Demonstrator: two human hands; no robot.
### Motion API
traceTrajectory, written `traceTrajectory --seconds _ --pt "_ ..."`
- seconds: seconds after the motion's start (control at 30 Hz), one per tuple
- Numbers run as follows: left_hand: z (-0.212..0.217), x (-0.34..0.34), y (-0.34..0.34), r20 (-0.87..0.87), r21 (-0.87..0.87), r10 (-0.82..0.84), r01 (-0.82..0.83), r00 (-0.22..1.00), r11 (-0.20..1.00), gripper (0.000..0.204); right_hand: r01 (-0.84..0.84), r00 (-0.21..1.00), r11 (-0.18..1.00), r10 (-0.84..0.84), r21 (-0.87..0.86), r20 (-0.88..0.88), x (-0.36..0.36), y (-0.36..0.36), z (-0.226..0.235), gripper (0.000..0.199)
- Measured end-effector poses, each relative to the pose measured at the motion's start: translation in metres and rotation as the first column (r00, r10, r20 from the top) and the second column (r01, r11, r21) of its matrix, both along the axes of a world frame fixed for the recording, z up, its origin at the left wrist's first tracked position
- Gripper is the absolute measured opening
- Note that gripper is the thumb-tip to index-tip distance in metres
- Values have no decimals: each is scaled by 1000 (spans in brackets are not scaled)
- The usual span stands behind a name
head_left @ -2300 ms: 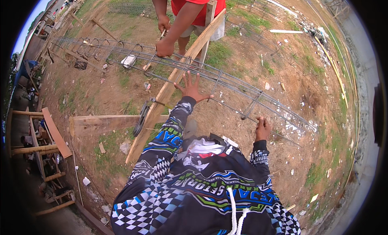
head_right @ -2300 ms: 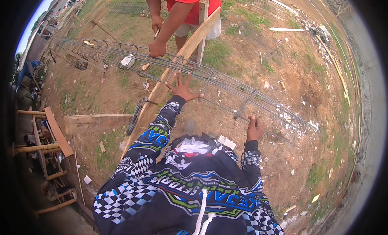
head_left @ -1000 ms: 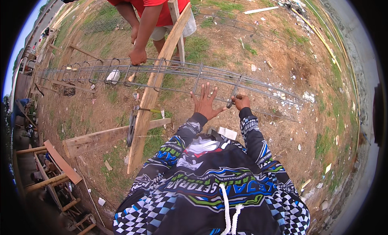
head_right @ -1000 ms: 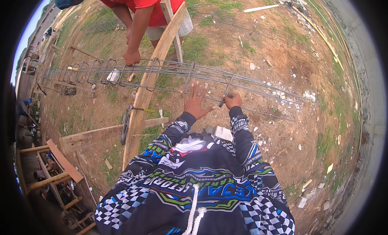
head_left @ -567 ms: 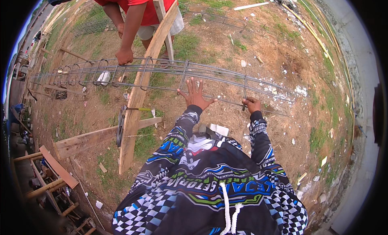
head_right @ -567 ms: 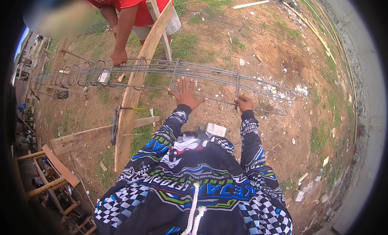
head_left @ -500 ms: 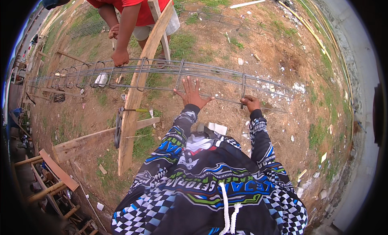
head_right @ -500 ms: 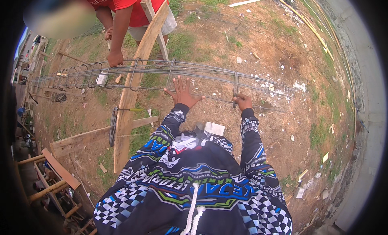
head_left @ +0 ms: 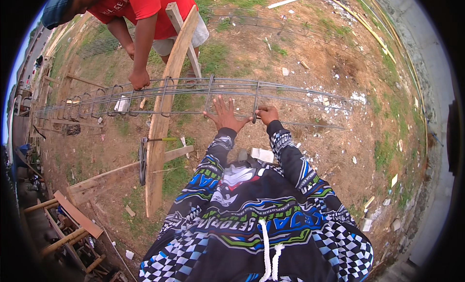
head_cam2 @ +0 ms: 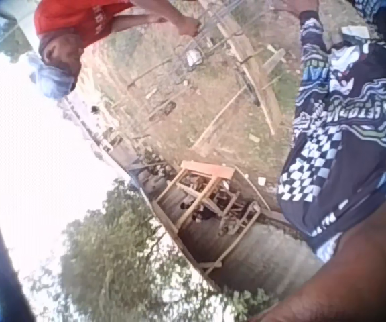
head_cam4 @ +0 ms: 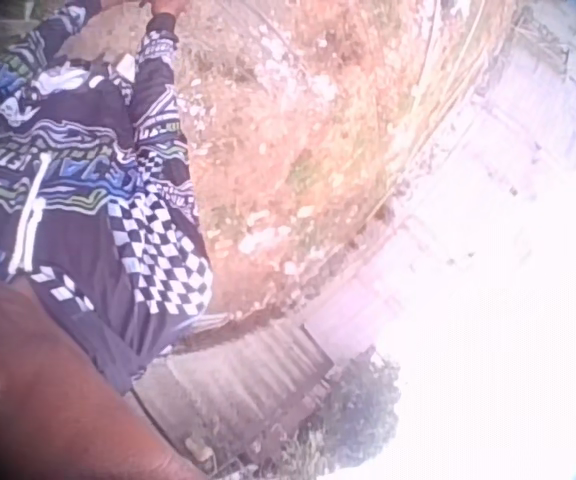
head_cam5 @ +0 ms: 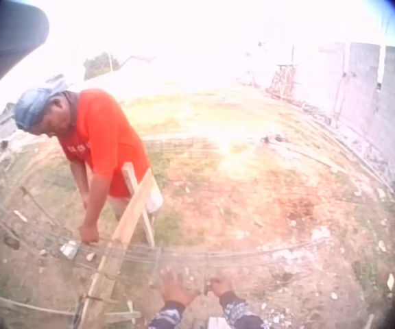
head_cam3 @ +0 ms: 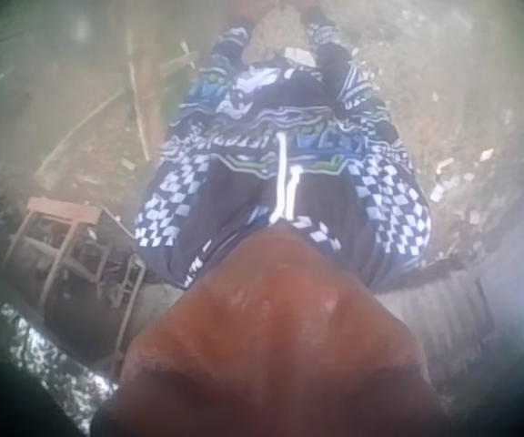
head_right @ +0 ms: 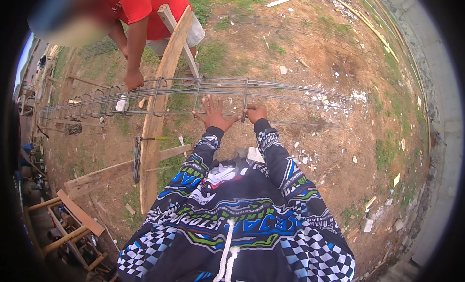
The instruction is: The person uses pliers to twist and secure wire ties around the intersections of a rebar cage. A coworker assists by holding the structure and using a hammer to adjust components. The person repeatedly bends, twists, and cuts wire to fasten the rebar grid together.
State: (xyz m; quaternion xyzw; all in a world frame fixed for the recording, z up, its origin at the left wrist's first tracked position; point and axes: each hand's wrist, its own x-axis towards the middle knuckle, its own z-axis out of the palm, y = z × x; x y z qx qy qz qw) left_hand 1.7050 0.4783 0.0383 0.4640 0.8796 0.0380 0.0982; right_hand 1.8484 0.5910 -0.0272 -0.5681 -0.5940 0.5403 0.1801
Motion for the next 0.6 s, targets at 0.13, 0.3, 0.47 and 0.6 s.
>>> traceTrajectory --seconds 0.13,0.3,0.47,0.6 --pt "-1 0 -1 7 8 0 0 1000 1000 120 -69 995 997 67 -28 -69 4 0 10 37" --pt "-3 5 -3 0 134 -11 11 1000 991 108 49 982 996 -60 -70 -180 9 -6 25 35" --pt "-6 -11 -45 -8 386 -31 32 999 922 80 182 939 971 -125 155 -319 28 -12 51 29" --pt "3 -51 -115 215 499 175 -263 961 826 52 345 895 912 -249 222 -369 98 -23 61 23"
